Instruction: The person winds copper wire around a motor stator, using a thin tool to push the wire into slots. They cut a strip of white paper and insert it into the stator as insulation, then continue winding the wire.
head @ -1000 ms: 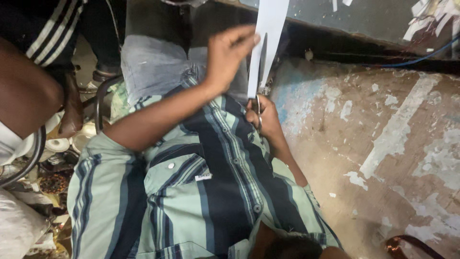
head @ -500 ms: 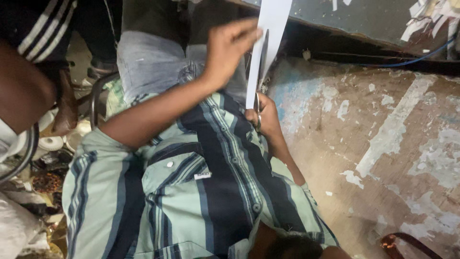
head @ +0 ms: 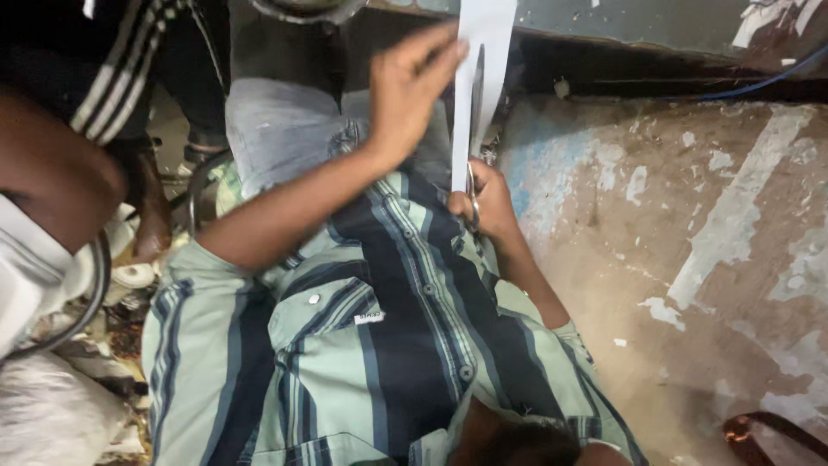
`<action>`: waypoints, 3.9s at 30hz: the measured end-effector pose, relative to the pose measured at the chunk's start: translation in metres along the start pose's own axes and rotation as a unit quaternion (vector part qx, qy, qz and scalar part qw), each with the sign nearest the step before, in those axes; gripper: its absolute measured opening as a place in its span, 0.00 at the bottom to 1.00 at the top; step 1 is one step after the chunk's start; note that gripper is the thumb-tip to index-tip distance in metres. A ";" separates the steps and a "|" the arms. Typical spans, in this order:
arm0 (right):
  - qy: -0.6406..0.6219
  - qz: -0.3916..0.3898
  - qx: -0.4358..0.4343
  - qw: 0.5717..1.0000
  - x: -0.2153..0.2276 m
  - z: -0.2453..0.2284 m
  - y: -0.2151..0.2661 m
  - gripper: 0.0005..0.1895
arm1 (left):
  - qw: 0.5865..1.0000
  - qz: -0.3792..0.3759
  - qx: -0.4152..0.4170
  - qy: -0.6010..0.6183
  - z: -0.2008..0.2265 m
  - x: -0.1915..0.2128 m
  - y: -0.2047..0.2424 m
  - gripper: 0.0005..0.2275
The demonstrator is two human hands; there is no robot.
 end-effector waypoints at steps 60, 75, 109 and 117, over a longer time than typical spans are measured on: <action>0.107 0.116 0.188 0.969 0.079 -0.255 -0.111 0.14 | 0.982 -0.034 -0.177 0.056 0.190 -0.053 -0.209 0.13; 0.141 0.100 0.191 0.966 0.102 -0.326 -0.172 0.11 | 0.981 -0.106 -0.148 0.073 0.199 -0.026 -0.296 0.15; -0.167 0.063 0.205 0.962 0.007 -0.331 -0.098 0.07 | 0.864 -0.200 -0.210 -0.411 0.236 0.079 -0.159 0.23; -0.293 0.056 0.130 0.946 0.004 -0.302 -0.120 0.06 | 0.831 -0.308 -0.202 -0.416 0.203 0.079 -0.170 0.22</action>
Point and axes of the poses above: each hand's wrist, its own y-axis away from the middle knuckle, its own x-axis out of the back of the hand, z = x × y, the point moved 8 cm from there along -y, towards the middle knuckle, and after that the axes turned 12 degrees about -x, right-handed, at the moved point
